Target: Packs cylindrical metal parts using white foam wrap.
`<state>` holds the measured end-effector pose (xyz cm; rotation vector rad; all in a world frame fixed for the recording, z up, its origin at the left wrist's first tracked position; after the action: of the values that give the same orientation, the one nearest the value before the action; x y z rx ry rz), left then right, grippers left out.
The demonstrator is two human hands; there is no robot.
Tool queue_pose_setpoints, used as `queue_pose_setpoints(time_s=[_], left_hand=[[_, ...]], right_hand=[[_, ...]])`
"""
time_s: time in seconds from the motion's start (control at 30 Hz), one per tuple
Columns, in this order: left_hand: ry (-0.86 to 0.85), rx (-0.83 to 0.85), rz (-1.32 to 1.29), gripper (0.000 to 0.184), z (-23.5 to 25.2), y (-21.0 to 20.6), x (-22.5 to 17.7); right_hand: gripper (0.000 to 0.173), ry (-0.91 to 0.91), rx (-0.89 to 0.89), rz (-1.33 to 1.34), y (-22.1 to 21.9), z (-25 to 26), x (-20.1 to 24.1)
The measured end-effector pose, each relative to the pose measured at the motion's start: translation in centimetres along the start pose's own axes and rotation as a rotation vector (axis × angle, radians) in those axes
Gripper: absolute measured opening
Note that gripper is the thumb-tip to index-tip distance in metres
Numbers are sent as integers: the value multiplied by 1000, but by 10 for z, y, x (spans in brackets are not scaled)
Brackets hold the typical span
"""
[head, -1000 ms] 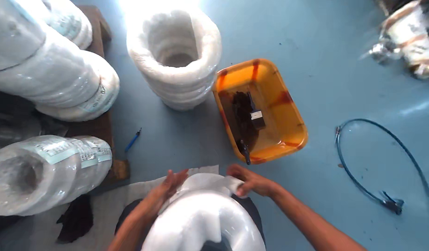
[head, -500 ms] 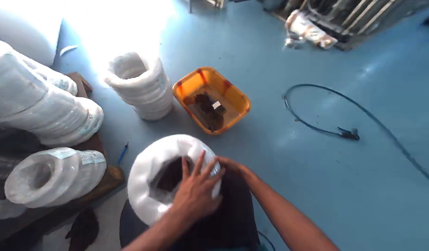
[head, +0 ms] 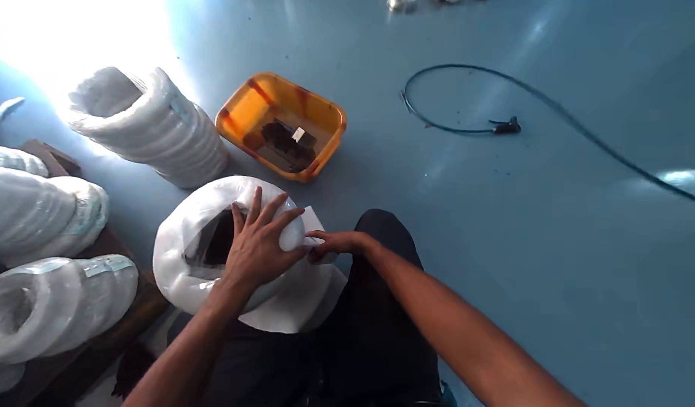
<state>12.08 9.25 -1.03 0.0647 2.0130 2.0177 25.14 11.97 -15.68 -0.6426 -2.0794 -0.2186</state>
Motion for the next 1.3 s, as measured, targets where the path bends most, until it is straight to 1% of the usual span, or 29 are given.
queue_pose_setpoints(time_s=[0.1,0.27,0.47,0.5,0.53,0.57,0.6,0.63,0.67,0.7,0.73,0.77,0.8,0.87,0.9,0.93,0.97,1.0,1.03,1.07,1.1,1.13,1.17,1.2,1.23,1.27,1.3], left_hand=[[-15,-33,-12,68,-1,0,-2],[-10,-48,-37,67,0,0,-1],[-12,-50,-65,67,-1,-1,-2],[-9,-46,-71,66,-2,0,-3],[-7,-42,-77,66,-2,1,-3],[-8,-42,-81,66,-3,1,-4],[-10,-43,-82,66,-1,1,-4],[-15,-38,-84,66,1,2,-3],[-17,-32,-90,66,2,2,-3],[-15,-27,-94,66,3,2,-4],[-9,-25,-98,66,3,2,-4],[-13,-29,-95,65,1,3,-5],[-27,-38,-81,64,-2,5,-7],[-46,-54,-44,63,-7,7,-11],[-47,-57,-34,65,-8,8,-11],[-39,-61,-34,68,-9,7,-11],[-24,-87,-40,70,-8,7,-9],[-5,-125,-55,72,-7,11,-7],[18,-182,-82,71,-8,18,-5],[45,-270,-125,66,-13,31,-3],[81,-369,-182,58,-23,48,0],[127,-491,-225,50,-40,66,5],[180,-630,-268,43,-61,85,17],[245,-773,-338,38,-85,100,36],[328,-916,-447,35,-111,105,65],[430,-1052,-612,32,-136,99,100],[562,-1140,-796,31,-156,81,138]], right_hand=[[89,-35,-16,-91,-25,-15,4],[92,-107,-89,-119,-52,-35,6],[100,-118,-130,-148,-73,-48,4],[98,-113,-129,-145,-76,-49,4],[91,-104,-108,-127,-84,-54,6],[74,-69,-77,-94,-97,-62,11],[49,4,-8,-52,-123,-72,18],[36,64,131,-49,-162,-81,23],[33,119,254,-129,-203,-88,26],[38,134,305,-279,-230,-95,32],[47,109,307,-429,-238,-104,43],[53,113,245,-511,-226,-116,62],[54,172,139,-531,-198,-132,86],[47,378,-139,-447,-117,-177,126],[47,455,-314,-399,-70,-200,133],[49,466,-515,-373,-24,-220,129],[51,439,-736,-351,21,-234,113],[52,394,-949,-316,64,-240,86],[53,353,-1137,-285,101,-239,49],[52,299,-1277,-264,132,-228,3],[54,179,-1343,-218,152,-211,-50],[57,32,-1356,-193,158,-192,-105],[59,-123,-1335,-214,157,-175,-152],[60,-278,-1267,-227,150,-160,-187],[59,-417,-1169,-238,138,-148,-216],[61,-518,-1054,-220,129,-138,-237],[62,-564,-967,-186,123,-134,-242]])
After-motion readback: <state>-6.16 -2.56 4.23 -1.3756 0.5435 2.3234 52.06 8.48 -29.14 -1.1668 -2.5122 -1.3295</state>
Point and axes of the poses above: each hand's wrist, its own z-axis towards the middle knuckle, its own y-axis out of the back of the hand, x = y × z, the point moved 8 cm from there along z, towards the middle knuckle, and after that the axes turned 7 degrees about z, right-handed, at the moved point
